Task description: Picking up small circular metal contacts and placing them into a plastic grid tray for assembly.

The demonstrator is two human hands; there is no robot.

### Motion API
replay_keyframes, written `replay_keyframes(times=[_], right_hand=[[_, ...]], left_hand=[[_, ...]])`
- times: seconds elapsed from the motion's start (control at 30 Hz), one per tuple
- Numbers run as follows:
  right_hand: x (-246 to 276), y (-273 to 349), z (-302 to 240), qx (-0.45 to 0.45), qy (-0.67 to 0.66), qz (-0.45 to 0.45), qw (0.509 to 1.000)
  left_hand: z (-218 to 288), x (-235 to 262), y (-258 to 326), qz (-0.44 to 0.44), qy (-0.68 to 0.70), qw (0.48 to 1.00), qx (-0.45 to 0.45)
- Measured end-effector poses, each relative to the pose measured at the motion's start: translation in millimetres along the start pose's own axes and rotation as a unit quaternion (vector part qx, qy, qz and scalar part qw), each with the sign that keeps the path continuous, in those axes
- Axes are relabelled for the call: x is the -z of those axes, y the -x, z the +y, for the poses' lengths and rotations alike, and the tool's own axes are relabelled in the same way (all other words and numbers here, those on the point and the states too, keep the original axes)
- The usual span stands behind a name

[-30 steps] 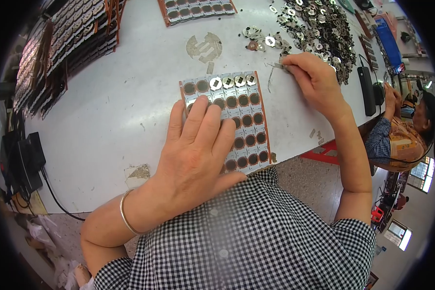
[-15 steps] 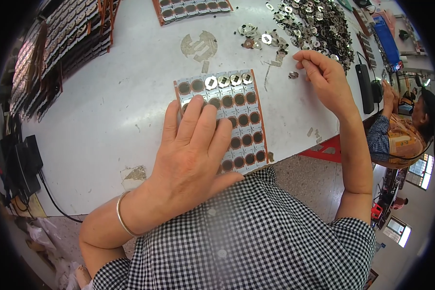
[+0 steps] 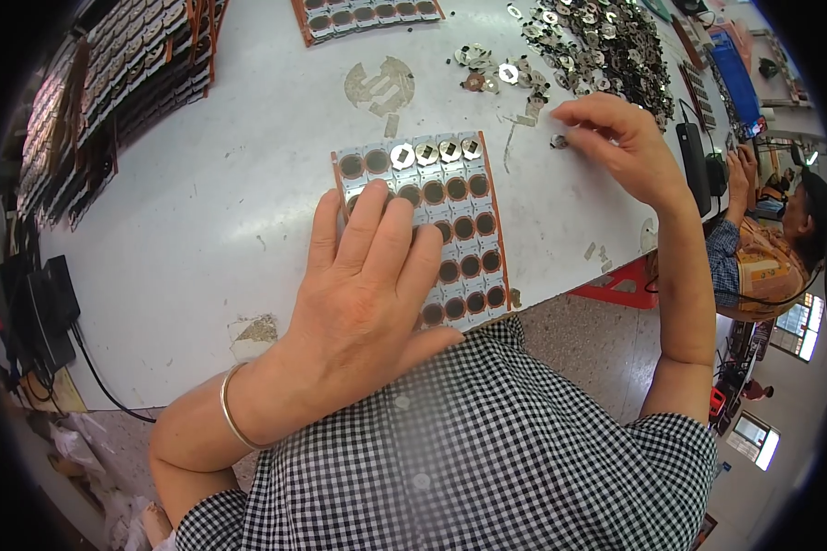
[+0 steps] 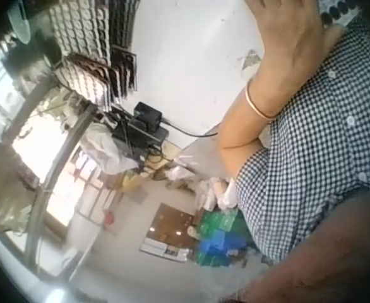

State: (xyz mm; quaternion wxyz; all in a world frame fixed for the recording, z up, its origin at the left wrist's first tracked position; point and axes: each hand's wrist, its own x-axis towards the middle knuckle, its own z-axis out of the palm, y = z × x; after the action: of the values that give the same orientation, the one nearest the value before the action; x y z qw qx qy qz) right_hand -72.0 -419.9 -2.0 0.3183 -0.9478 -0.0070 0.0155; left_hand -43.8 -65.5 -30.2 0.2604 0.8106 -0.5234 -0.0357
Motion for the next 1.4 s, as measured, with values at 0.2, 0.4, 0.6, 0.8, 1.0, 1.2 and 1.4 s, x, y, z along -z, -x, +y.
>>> replay_keyframes(times=[0.2, 0.4, 0.6, 0.8, 1.0, 1.2, 1.4], right_hand=[[-4.0, 1.5, 1.1, -0.052, -0.026, -0.046, 0.997], [-5.7, -2.6, -13.7, -0.005, 0.019, -0.023, 1.000], [-20.2, -2.5, -24.0, -0.003, 0.010, -0.037, 0.999], [-62.5, -28.5, -93.7, -0.125, -0.306, -0.048, 0.943], [-101.5, -40.0, -114.1, -0.046, -0.212, -0.023, 0.976], [-100.2, -43.3, -118.5, -0.049, -0.177, -0.015, 0.983], [-105.3, -44.5, -119.9, -0.021, -0.153, -0.008, 0.988]], left_hand=[[0.0, 0.7, -0.8, -0.001, 0.000, 1.000, -0.002], [-1.1, 0.1, 0.4, -0.002, -0.001, 1.000, -0.001], [2.2, 1.4, -0.2, -0.012, 0.047, 0.999, 0.005], [3.3, 0.7, 1.0, -0.008, 0.044, 0.999, 0.009], [3.1, -3.3, 1.8, 0.008, 0.038, 0.999, 0.012], [2.3, -3.2, 3.8, 0.004, 0.035, 0.999, 0.013], [3.1, -1.2, 2.8, -0.004, 0.036, 0.999, 0.012]])
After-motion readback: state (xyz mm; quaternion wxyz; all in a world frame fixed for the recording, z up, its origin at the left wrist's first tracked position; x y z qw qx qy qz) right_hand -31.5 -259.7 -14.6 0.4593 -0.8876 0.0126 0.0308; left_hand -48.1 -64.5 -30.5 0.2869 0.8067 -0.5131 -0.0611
